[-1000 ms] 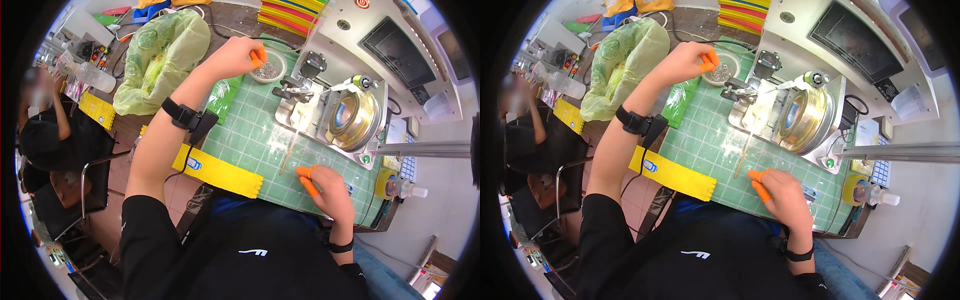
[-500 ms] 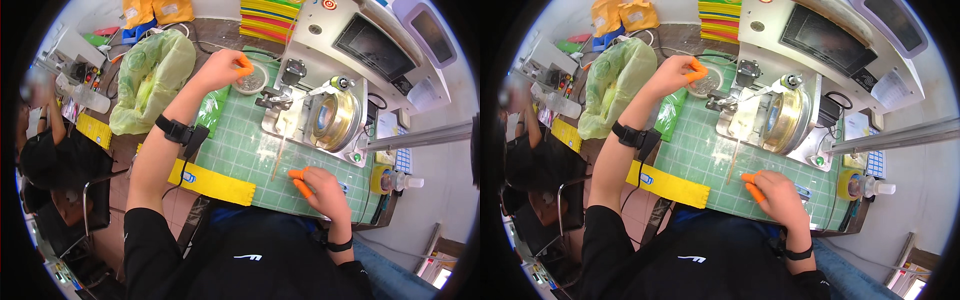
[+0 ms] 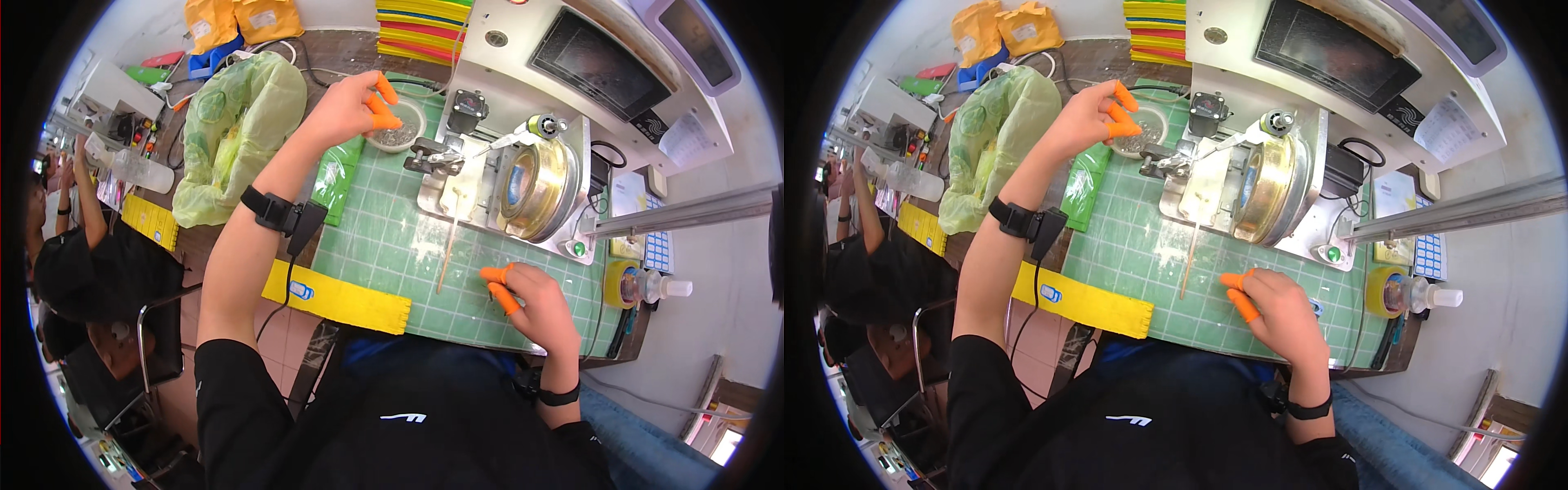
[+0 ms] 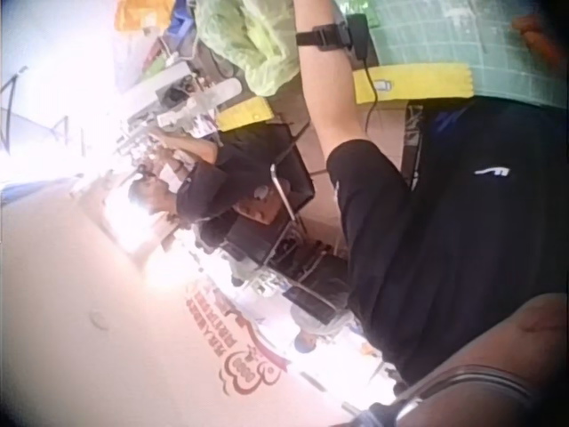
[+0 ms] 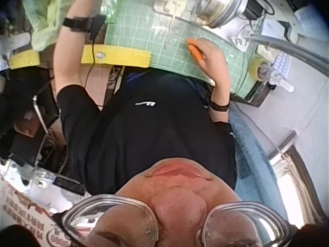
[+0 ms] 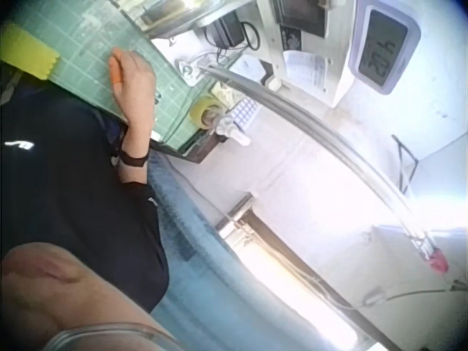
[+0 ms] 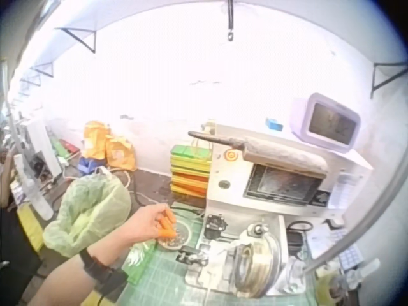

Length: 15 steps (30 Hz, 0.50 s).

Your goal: Applying stickers, glue, and metal components to yellow plastic strips in an assembly line setting.

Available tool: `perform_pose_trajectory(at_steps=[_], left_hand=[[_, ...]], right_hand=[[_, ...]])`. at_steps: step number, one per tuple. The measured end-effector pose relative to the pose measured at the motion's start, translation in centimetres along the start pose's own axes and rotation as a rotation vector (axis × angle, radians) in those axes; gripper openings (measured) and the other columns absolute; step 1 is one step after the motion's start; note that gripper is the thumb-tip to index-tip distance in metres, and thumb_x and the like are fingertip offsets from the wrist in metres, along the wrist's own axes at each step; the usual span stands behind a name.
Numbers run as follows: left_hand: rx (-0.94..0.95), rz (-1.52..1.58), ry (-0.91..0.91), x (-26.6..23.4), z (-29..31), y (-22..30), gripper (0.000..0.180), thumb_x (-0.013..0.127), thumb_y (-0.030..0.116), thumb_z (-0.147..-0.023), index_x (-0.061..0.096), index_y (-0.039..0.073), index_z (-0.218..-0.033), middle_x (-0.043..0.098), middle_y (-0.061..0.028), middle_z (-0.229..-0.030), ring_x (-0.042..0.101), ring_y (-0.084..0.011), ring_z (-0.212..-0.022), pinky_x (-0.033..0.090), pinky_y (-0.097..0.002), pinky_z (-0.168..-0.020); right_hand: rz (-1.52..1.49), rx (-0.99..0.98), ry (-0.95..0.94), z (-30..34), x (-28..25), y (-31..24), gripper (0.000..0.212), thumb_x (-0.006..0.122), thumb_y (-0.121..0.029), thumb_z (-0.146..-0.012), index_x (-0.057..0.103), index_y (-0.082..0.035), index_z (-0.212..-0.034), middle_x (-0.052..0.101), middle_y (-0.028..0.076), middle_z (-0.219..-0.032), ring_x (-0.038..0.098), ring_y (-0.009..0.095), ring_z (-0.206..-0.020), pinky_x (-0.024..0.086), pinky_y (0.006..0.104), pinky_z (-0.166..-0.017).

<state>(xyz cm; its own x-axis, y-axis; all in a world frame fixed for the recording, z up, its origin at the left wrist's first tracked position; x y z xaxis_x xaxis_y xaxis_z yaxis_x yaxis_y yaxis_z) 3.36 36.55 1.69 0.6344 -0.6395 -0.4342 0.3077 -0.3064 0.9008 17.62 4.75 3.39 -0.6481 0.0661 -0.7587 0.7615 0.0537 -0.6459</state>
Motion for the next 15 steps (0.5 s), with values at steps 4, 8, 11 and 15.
perform_pose_trajectory(at_steps=[4, 8, 11, 15], left_hand=[[-0.030, 0.031, 0.006, -0.4, 0.2, -0.9, 0.024, 0.083, 0.008, -0.082, 0.067, 0.000, -0.097, 0.072, -0.0060, -0.081, 0.063, -0.0107, -0.063, 0.052, -0.0269, -0.059], [-0.024, 0.186, -0.002, -1.6, 1.9, -0.6, 0.016, 0.079, 0.006, -0.086, 0.071, -0.001, -0.097, 0.073, -0.0072, -0.084, 0.067, -0.0128, -0.068, 0.055, -0.0272, -0.063], [0.054, 0.169, 0.062, -3.3, 4.9, 1.9, 0.014, 0.077, 0.004, -0.088, 0.072, -0.002, -0.099, 0.074, -0.0083, -0.087, 0.068, -0.0135, -0.069, 0.055, -0.0267, -0.065], [0.055, 0.425, 0.097, -1.4, 11.6, 5.5, 0.014, 0.077, 0.001, -0.086, 0.069, -0.003, -0.097, 0.075, -0.0130, -0.092, 0.068, -0.0141, -0.069, 0.055, -0.0273, -0.064]], right_hand=[[0.009, 0.011, -0.030, 0.0, 0.0, 0.1, 0.020, 0.072, -0.008, -0.088, 0.072, -0.004, -0.108, 0.063, 0.015, -0.082, 0.062, 0.034, -0.076, 0.051, 0.0429, -0.069], [0.013, 0.023, -0.030, 0.2, -0.3, -0.5, 0.022, 0.071, -0.004, -0.089, 0.073, -0.003, -0.111, 0.062, 0.015, -0.082, 0.061, 0.032, -0.074, 0.049, 0.0393, -0.067], [0.026, 0.052, -0.018, 1.0, -0.6, -0.1, 0.021, 0.072, -0.004, -0.089, 0.074, -0.003, -0.110, 0.065, 0.015, -0.083, 0.063, 0.032, -0.074, 0.049, 0.0379, -0.067], [-0.085, 0.005, 0.082, 0.2, -1.5, -1.2, 0.024, 0.076, -0.004, -0.085, 0.076, -0.005, -0.109, 0.069, 0.013, -0.086, 0.066, 0.030, -0.074, 0.052, 0.0369, -0.069]])
Point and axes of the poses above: each hand's wrist, its own z-axis away from the middle knuckle, its own x-axis out of the palm, y = z × x, the point moved 8 cm from there along -z, towards the middle knuckle
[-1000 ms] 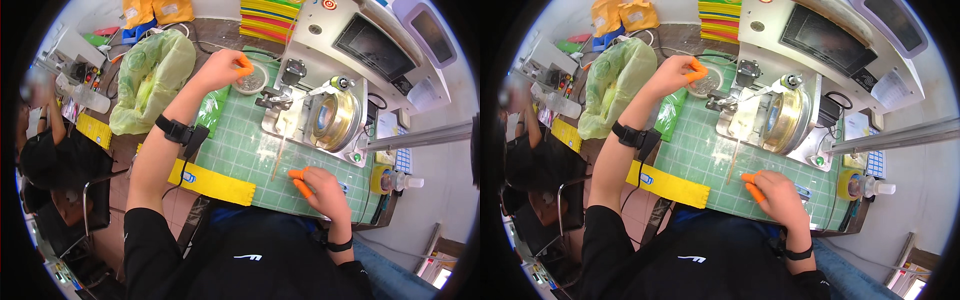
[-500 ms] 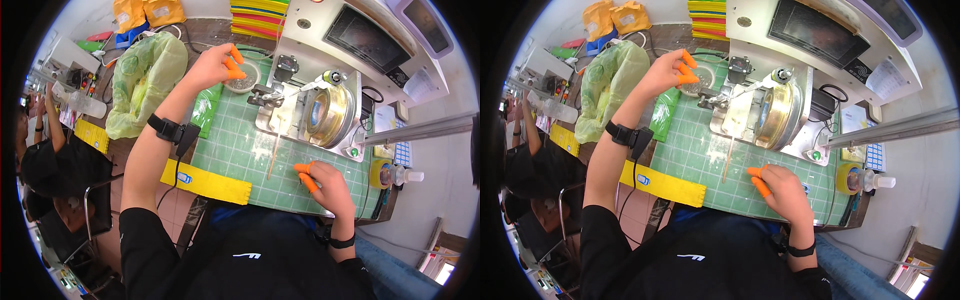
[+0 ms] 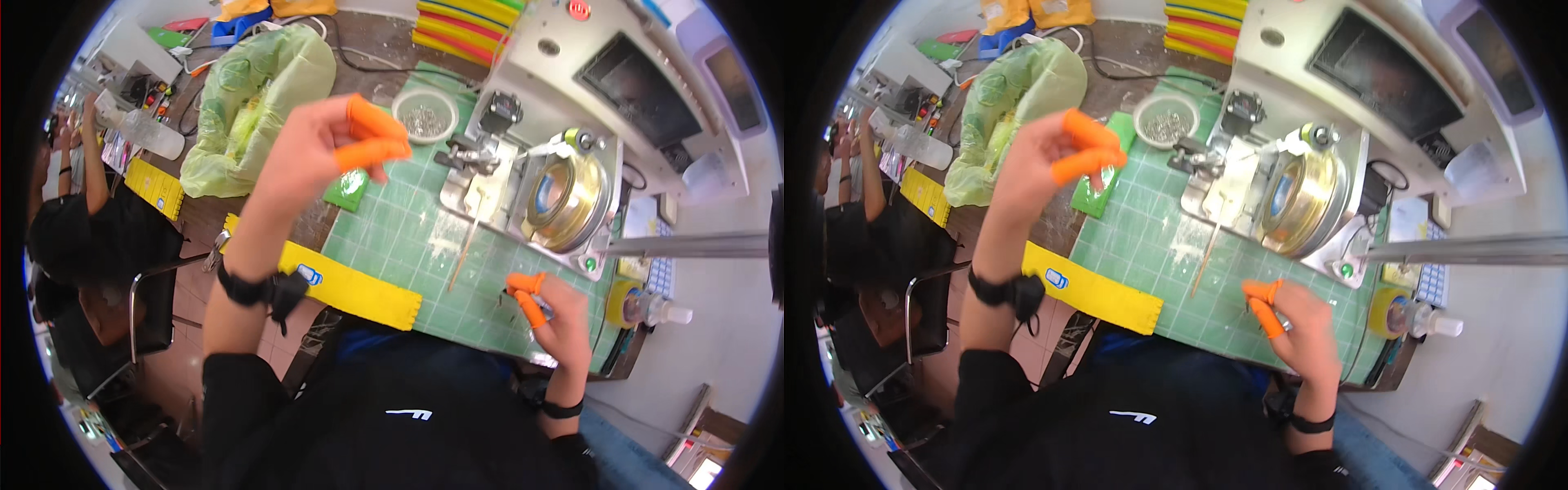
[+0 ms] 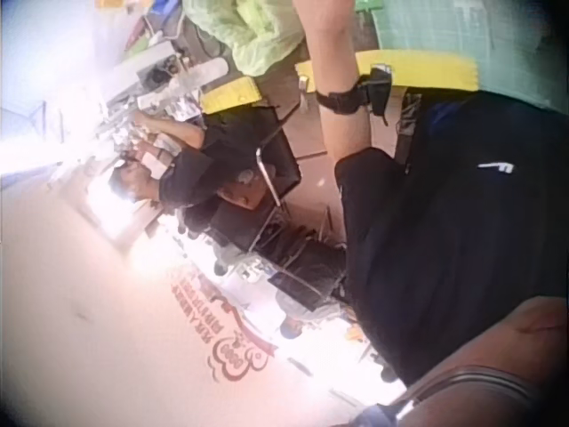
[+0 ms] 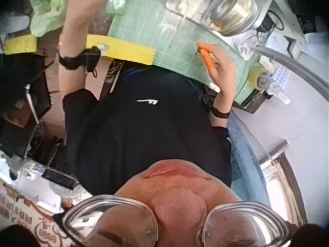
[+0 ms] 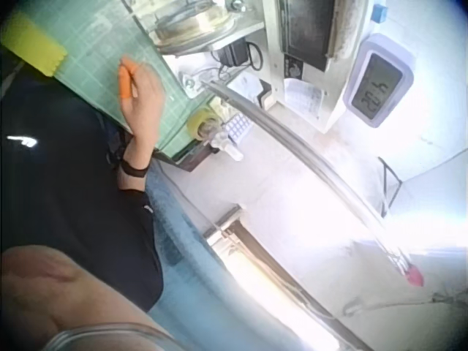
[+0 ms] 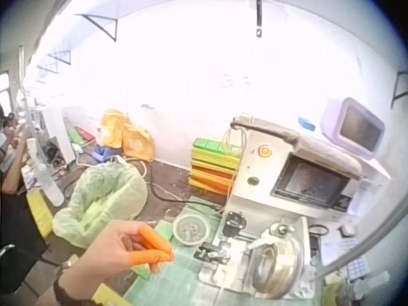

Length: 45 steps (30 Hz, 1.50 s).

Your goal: Applying stickers, glue, and metal components to yellow plastic strips in an assembly line setting.

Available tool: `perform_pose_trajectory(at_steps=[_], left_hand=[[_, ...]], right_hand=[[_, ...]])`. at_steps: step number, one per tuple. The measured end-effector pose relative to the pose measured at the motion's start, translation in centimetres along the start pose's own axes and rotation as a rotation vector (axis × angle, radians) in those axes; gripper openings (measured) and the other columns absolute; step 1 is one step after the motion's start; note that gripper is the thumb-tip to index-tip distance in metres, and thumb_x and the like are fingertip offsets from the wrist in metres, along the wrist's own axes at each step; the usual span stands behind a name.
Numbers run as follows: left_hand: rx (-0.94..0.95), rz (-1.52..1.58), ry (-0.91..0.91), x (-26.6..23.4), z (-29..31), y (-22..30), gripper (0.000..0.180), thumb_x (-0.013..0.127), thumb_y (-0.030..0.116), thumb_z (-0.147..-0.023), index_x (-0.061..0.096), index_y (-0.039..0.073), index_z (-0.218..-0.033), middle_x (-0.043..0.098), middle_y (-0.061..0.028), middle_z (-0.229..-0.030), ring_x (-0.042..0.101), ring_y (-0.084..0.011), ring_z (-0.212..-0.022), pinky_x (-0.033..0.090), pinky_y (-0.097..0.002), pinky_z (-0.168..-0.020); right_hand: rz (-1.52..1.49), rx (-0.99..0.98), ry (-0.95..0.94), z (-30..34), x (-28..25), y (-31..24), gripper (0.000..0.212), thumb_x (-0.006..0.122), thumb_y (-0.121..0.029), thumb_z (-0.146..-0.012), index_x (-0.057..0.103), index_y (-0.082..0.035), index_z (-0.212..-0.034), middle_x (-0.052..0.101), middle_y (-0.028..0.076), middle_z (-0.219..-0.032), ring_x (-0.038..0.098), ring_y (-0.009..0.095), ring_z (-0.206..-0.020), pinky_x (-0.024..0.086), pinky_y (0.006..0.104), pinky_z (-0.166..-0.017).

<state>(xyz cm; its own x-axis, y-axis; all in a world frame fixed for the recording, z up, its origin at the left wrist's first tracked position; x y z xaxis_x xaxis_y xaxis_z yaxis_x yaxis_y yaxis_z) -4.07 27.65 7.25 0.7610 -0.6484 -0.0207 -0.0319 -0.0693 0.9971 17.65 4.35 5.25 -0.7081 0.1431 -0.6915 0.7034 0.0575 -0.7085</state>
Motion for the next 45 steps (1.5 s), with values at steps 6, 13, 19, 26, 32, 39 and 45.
perform_pose_trajectory(at_steps=[6, 13, 19, 26, 32, 39, 45], left_hand=[[-0.068, 0.296, -0.008, 7.0, 8.2, 0.5, 0.022, 0.078, -0.007, -0.082, 0.067, -0.007, -0.101, 0.075, -0.0176, -0.092, 0.070, -0.0160, -0.064, 0.056, -0.0256, -0.056], [-0.133, 0.373, 0.071, 6.7, 10.2, -0.6, 0.029, 0.080, -0.011, -0.078, 0.062, -0.009, -0.101, 0.073, -0.0194, -0.082, 0.063, -0.0145, -0.045, 0.048, -0.0213, -0.040], [-0.150, 0.351, -0.058, 7.1, 9.9, -0.7, 0.028, 0.080, -0.002, -0.084, 0.067, -0.006, -0.109, 0.077, -0.0128, -0.091, 0.067, -0.0080, -0.055, 0.048, -0.0182, -0.045], [0.125, 0.053, 0.023, 7.3, 9.8, 0.8, 0.026, 0.076, 0.009, -0.092, 0.066, -0.006, -0.111, 0.076, -0.0181, -0.097, 0.070, -0.0142, -0.062, 0.055, -0.0252, -0.056], [0.235, 0.045, 0.247, 6.3, 11.5, 1.9, 0.018, 0.070, 0.003, -0.095, 0.070, -0.004, -0.112, 0.077, -0.0144, -0.103, 0.074, -0.0186, -0.085, 0.058, -0.0303, -0.080], [0.289, 0.051, 0.415, 4.3, 7.7, -0.8, 0.016, 0.066, -0.002, -0.097, 0.069, -0.007, -0.112, 0.075, -0.0129, -0.102, 0.073, -0.0183, -0.092, 0.057, -0.0297, -0.087], [0.269, 0.140, 0.504, 1.8, 8.1, -2.4, 0.019, 0.065, -0.002, -0.098, 0.068, -0.009, -0.116, 0.075, -0.0155, -0.103, 0.073, -0.0216, -0.093, 0.058, -0.0326, -0.089]], right_hand=[[-0.153, -0.222, 0.059, -4.9, 0.3, -7.4, 0.027, 0.082, -0.007, -0.080, 0.077, -0.004, -0.106, 0.070, 0.011, -0.084, 0.067, 0.024, -0.070, 0.052, 0.0303, -0.062], [-0.251, -0.403, 0.100, -5.2, 2.1, -9.5, 0.025, 0.085, -0.011, -0.077, 0.077, -0.003, -0.099, 0.070, 0.011, -0.084, 0.067, 0.021, -0.067, 0.052, 0.0288, -0.057], [-0.230, -0.386, 0.084, -5.1, 1.7, -9.7, 0.023, 0.084, -0.010, -0.078, 0.076, -0.002, -0.097, 0.070, 0.012, -0.085, 0.068, 0.024, -0.069, 0.051, 0.0305, -0.057], [-0.073, -0.317, 0.232, -4.4, 1.9, -9.7, 0.020, 0.079, 0.002, -0.081, 0.064, 0.000, -0.093, 0.065, 0.013, -0.084, 0.064, 0.028, -0.069, 0.050, 0.0354, -0.058], [-0.136, -0.255, 0.185, -4.3, 1.5, -9.1, 0.017, 0.076, 0.003, -0.084, 0.064, -0.001, -0.095, 0.065, 0.013, -0.089, 0.066, 0.030, -0.076, 0.052, 0.0368, -0.066], [-0.160, -0.002, 0.363, -4.6, 0.5, -4.7, 0.011, 0.071, 0.004, -0.089, 0.066, 0.002, -0.098, 0.064, 0.011, -0.087, 0.064, 0.020, -0.074, 0.053, 0.0302, -0.070], [-0.180, 0.045, 0.313, -3.7, 0.9, -2.0, 0.009, 0.072, 0.002, -0.089, 0.067, 0.002, -0.096, 0.066, 0.009, -0.087, 0.064, 0.018, -0.074, 0.052, 0.0284, -0.069]])
Point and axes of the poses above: each hand's wrist, its own z-axis away from the middle knuckle, its own x-axis out of the palm, y = z × x, the point moved 8 cm from there along -z, towards the middle knuckle
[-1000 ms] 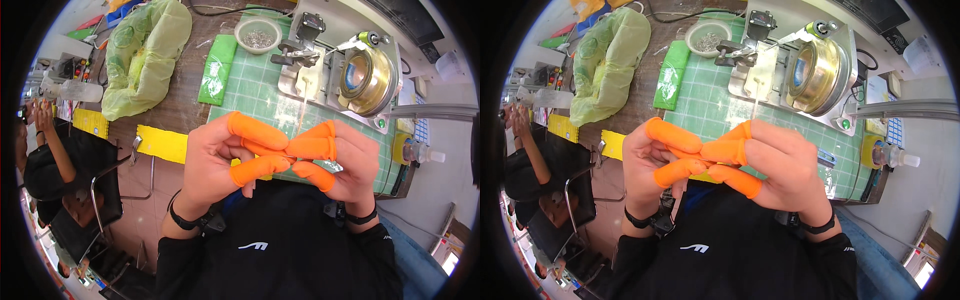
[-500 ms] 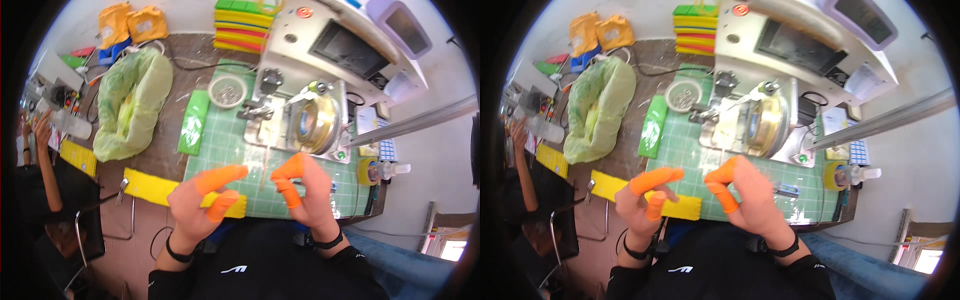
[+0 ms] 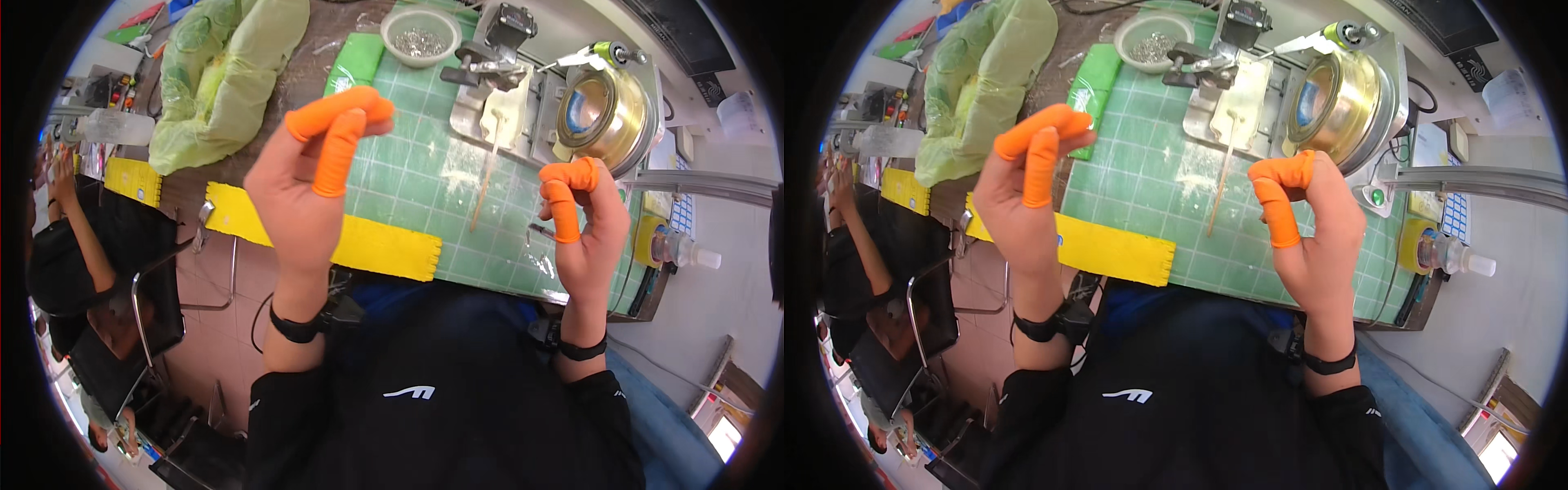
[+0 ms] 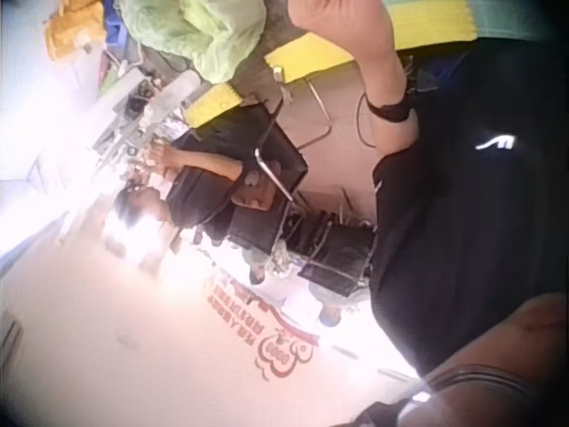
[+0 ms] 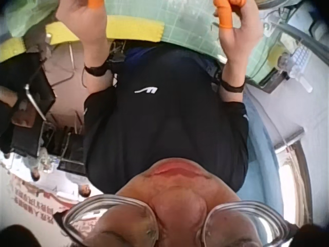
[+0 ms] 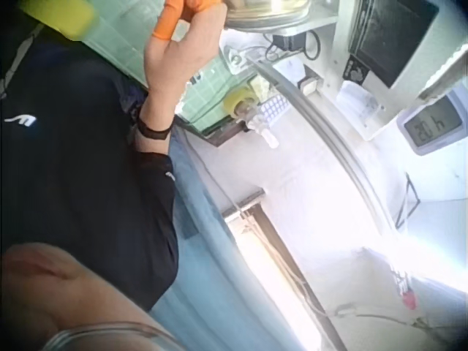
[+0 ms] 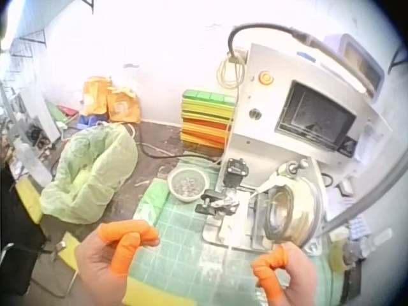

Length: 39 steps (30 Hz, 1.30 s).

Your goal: Applying stickers, glue, and metal components to yellow plastic strips in an assembly line setting.

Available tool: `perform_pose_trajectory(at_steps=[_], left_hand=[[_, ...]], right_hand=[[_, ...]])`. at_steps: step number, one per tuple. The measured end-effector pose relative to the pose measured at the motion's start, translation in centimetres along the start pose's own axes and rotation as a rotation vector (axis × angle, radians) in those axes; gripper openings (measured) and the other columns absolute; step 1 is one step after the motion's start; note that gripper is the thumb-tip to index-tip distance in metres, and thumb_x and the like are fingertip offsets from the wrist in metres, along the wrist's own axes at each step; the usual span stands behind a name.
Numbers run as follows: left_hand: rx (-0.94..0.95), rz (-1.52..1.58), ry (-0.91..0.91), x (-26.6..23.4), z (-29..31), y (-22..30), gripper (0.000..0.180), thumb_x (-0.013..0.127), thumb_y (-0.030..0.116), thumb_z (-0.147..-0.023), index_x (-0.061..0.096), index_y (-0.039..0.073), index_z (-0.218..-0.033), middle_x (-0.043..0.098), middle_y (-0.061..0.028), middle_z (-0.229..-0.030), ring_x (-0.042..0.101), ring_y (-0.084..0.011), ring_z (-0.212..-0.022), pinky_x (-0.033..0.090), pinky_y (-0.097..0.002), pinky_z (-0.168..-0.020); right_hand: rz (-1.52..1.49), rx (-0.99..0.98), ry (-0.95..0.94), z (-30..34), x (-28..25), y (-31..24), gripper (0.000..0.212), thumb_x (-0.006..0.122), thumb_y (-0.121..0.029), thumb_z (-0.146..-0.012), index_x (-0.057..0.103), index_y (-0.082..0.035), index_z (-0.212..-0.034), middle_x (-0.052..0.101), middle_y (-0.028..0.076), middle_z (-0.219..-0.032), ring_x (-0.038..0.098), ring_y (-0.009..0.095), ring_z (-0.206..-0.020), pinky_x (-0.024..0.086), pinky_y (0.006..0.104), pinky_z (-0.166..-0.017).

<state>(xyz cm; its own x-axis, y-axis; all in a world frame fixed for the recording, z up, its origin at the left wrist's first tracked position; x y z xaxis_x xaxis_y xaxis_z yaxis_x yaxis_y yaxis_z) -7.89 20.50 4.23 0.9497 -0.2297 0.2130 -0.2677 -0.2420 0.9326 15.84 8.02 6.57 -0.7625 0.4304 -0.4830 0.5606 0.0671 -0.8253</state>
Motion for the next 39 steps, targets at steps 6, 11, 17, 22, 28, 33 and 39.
perform_pose_trajectory(at_steps=[6, 11, 17, 22, 28, 33, 39], left_hand=[[0.066, -0.150, 0.109, -2.3, 0.4, 1.5, 0.022, 0.067, -0.010, -0.093, 0.068, -0.008, -0.115, 0.074, -0.0161, -0.110, 0.073, -0.0204, -0.093, 0.057, -0.0288, -0.086], [0.207, -0.321, -0.122, -2.2, 1.5, 2.0, 0.026, 0.071, -0.013, -0.085, 0.073, -0.003, -0.109, 0.075, -0.0136, -0.099, 0.073, -0.0175, -0.085, 0.056, -0.0275, -0.079], [0.184, -0.493, -0.257, 1.8, 3.3, 0.4, 0.023, 0.075, -0.011, -0.077, 0.077, 0.000, -0.097, 0.076, -0.0106, -0.091, 0.073, -0.0202, -0.077, 0.055, -0.0274, -0.071], [0.239, -0.568, -0.285, 2.8, 2.9, 1.1, 0.023, 0.076, -0.010, -0.076, 0.077, 0.002, -0.096, 0.076, -0.0098, -0.091, 0.072, -0.0231, -0.079, 0.055, -0.0289, -0.070], [0.268, -0.626, -0.299, 2.9, 3.3, 1.2, 0.024, 0.076, -0.009, -0.077, 0.076, 0.003, -0.097, 0.075, -0.0088, -0.092, 0.071, -0.0243, -0.080, 0.054, -0.0299, -0.070], [0.231, -0.592, -0.312, 3.4, 3.7, 0.7, 0.020, 0.075, -0.009, -0.080, 0.075, 0.000, -0.098, 0.076, -0.0095, -0.091, 0.071, -0.0211, -0.080, 0.053, -0.0291, -0.073], [0.248, -0.620, -0.345, 4.3, 4.1, 1.1, 0.021, 0.075, -0.009, -0.079, 0.075, 0.000, -0.097, 0.075, -0.0101, -0.089, 0.072, -0.0228, -0.080, 0.054, -0.0297, -0.074]], right_hand=[[0.039, -0.073, -0.048, 1.8, -1.8, -0.2, 0.012, 0.073, 0.001, -0.084, 0.071, 0.001, -0.096, 0.067, 0.010, -0.084, 0.061, 0.020, -0.070, 0.047, 0.0286, -0.066], [0.284, -0.124, -0.253, 2.5, -0.5, -0.2, 0.016, 0.075, -0.004, -0.084, 0.073, -0.002, -0.099, 0.065, 0.011, -0.088, 0.063, 0.027, -0.076, 0.050, 0.0331, -0.068], [0.445, -0.118, -0.376, 3.7, 3.1, 2.2, 0.034, 0.075, -0.007, -0.085, 0.070, -0.006, -0.118, 0.062, 0.010, -0.104, 0.060, 0.031, -0.094, 0.052, 0.0409, -0.082], [0.493, -0.081, -0.393, 3.2, 4.5, 3.4, 0.040, 0.075, -0.007, -0.085, 0.068, -0.006, -0.124, 0.059, 0.011, -0.114, 0.055, 0.032, -0.105, 0.052, 0.0425, -0.089], [0.489, -0.053, -0.373, 2.8, 3.7, 4.3, 0.039, 0.075, -0.007, -0.085, 0.068, -0.006, -0.124, 0.059, 0.011, -0.114, 0.054, 0.032, -0.105, 0.052, 0.0421, -0.090], [0.466, -0.087, -0.417, 3.0, 4.5, 4.7, 0.036, 0.075, -0.007, -0.085, 0.071, -0.007, -0.121, 0.059, 0.010, -0.115, 0.054, 0.032, -0.106, 0.051, 0.0417, -0.092], [0.532, -0.122, -0.401, 3.5, 3.7, 4.4, 0.034, 0.076, -0.008, -0.084, 0.073, -0.007, -0.118, 0.060, 0.008, -0.114, 0.053, 0.032, -0.105, 0.051, 0.0414, -0.092]])
Point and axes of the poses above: each hand's wrist, its own z-axis away from the middle knuckle, its own x-axis out of the palm, y = z × x, the point moved 8 cm from there along -z, towards the middle knuckle
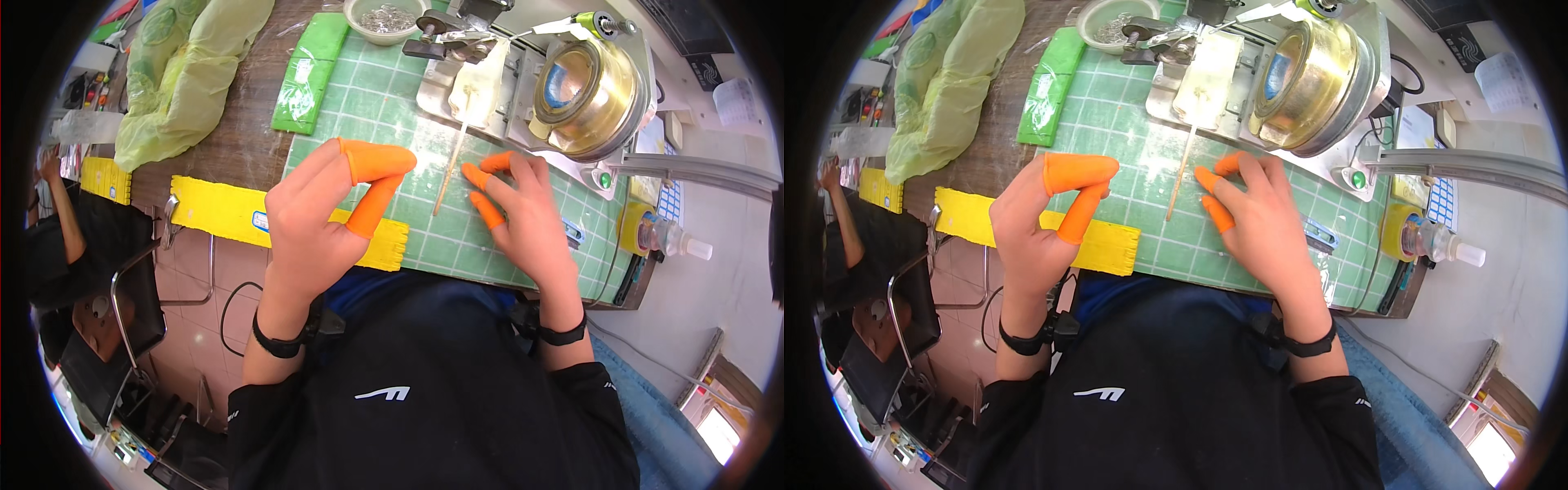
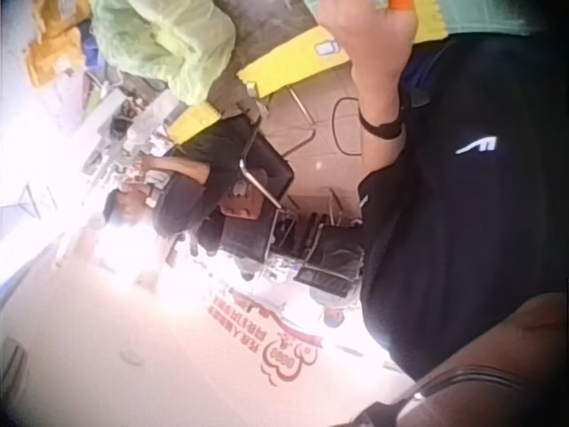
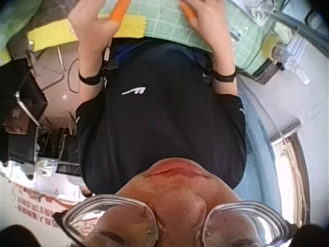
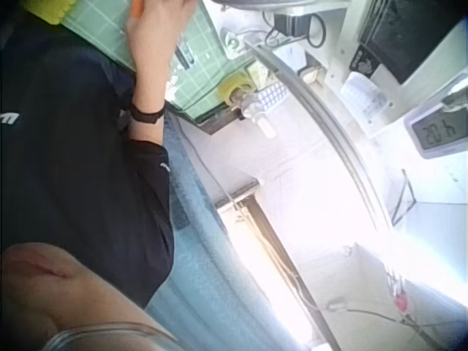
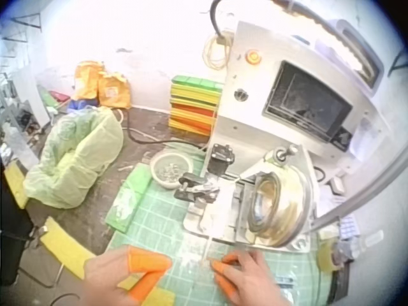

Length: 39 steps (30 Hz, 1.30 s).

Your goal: Applying stickers, glue, and metal components to yellow plastic strips in an assembly line setting.

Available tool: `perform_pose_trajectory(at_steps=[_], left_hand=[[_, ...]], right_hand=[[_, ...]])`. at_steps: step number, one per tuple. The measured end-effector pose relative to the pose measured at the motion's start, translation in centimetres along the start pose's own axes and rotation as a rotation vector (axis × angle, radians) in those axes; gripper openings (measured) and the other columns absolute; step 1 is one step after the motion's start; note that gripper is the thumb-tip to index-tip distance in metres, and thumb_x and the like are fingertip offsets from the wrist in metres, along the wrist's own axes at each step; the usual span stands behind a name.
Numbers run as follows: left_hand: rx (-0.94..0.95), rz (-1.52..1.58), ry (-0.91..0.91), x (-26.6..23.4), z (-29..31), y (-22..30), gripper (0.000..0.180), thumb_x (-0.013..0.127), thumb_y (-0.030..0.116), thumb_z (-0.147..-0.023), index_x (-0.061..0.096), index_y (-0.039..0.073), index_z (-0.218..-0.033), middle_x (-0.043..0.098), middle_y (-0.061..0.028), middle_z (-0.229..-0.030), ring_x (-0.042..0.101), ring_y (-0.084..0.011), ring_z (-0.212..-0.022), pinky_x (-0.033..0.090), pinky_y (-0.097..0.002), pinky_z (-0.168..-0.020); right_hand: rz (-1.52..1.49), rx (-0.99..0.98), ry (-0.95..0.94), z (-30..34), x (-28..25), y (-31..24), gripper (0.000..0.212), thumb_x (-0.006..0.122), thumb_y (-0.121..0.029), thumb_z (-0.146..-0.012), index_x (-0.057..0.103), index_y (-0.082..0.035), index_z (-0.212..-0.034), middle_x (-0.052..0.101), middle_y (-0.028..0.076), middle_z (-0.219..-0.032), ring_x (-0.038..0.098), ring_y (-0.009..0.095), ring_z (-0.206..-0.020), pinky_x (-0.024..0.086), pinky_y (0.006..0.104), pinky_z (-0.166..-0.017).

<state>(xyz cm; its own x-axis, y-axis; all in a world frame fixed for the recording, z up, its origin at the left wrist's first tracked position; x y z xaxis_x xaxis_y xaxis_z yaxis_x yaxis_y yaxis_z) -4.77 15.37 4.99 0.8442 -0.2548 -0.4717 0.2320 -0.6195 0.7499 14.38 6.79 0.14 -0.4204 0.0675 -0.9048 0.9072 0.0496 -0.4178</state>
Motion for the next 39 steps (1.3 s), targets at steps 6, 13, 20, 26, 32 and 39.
perform_pose_trajectory(at_steps=[6, 13, 20, 26, 32, 39], left_hand=[[0.006, 0.004, -0.036, 1.6, 0.3, 0.5, 0.026, 0.075, -0.008, -0.078, 0.074, 0.002, -0.102, 0.074, -0.0116, -0.095, 0.072, -0.0265, -0.085, 0.055, -0.0308, -0.073], [0.117, -0.282, -0.440, 8.2, 1.2, 2.2, 0.032, 0.076, 0.012, -0.084, 0.072, 0.006, -0.115, 0.060, -0.0116, -0.130, 0.056, -0.0325, -0.114, 0.047, -0.0424, -0.094], [0.097, -0.428, -0.373, 8.7, 1.0, 1.9, 0.034, 0.076, 0.016, -0.086, 0.072, 0.006, -0.118, 0.058, -0.0119, -0.130, 0.050, -0.0332, -0.119, 0.043, -0.0456, -0.101], [0.186, -0.477, -0.420, 9.2, 0.2, 1.9, 0.035, 0.074, 0.011, -0.082, 0.072, 0.007, -0.116, 0.059, -0.0096, -0.126, 0.052, -0.0314, -0.117, 0.043, -0.0441, -0.100], [0.295, -0.533, -0.502, 12.5, -0.6, 2.2, 0.023, 0.067, 0.012, -0.076, 0.070, 0.009, -0.098, 0.060, -0.0069, -0.109, 0.055, -0.0272, -0.106, 0.042, -0.0425, -0.096], [0.369, -0.528, -0.483, 13.9, -1.4, 2.6, 0.018, 0.067, 0.013, -0.075, 0.067, 0.008, -0.092, 0.060, -0.0068, -0.099, 0.056, -0.0272, -0.099, 0.042, -0.0435, -0.097]], right_hand=[[0.029, 0.068, 0.021, 1.4, -2.1, 1.3, 0.030, 0.077, -0.007, -0.083, 0.074, -0.007, -0.112, 0.061, 0.009, -0.109, 0.053, 0.032, -0.103, 0.051, 0.0413, -0.089], [0.003, 0.072, 0.069, 1.1, -2.3, 2.2, 0.030, 0.076, -0.007, -0.082, 0.073, -0.006, -0.112, 0.060, 0.011, -0.106, 0.054, 0.033, -0.100, 0.051, 0.0412, -0.086], [-0.018, 0.005, 0.016, 2.3, -1.2, 0.6, 0.031, 0.076, -0.010, -0.082, 0.073, -0.006, -0.113, 0.060, 0.009, -0.106, 0.054, 0.032, -0.098, 0.051, 0.0416, -0.086], [0.077, 0.012, -0.044, 2.8, -0.2, -0.1, 0.035, 0.077, -0.011, -0.081, 0.073, -0.007, -0.116, 0.059, 0.007, -0.108, 0.053, 0.030, -0.098, 0.049, 0.0409, -0.088], [0.164, 0.007, -0.052, 3.0, -0.5, 0.0, 0.031, 0.075, -0.018, -0.082, 0.073, -0.004, -0.110, 0.057, 0.007, -0.109, 0.052, 0.029, -0.102, 0.046, 0.0416, -0.088], [0.161, 0.005, 0.031, 4.0, 0.4, 0.5, 0.028, 0.072, -0.021, -0.085, 0.073, -0.005, -0.107, 0.055, 0.008, -0.106, 0.051, 0.030, -0.103, 0.044, 0.0407, -0.088]])
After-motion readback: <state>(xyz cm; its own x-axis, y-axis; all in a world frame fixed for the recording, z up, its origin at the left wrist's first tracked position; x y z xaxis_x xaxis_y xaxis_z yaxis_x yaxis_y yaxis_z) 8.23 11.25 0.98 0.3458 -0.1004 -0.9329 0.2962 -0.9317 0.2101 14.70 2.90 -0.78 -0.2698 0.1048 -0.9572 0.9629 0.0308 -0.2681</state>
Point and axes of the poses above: each hand's wrist, its own z-axis away from the middle knuckle, its own x-axis out of the palm, y = z × x, the point moved 8 cm from there along -z, towards the middle knuckle
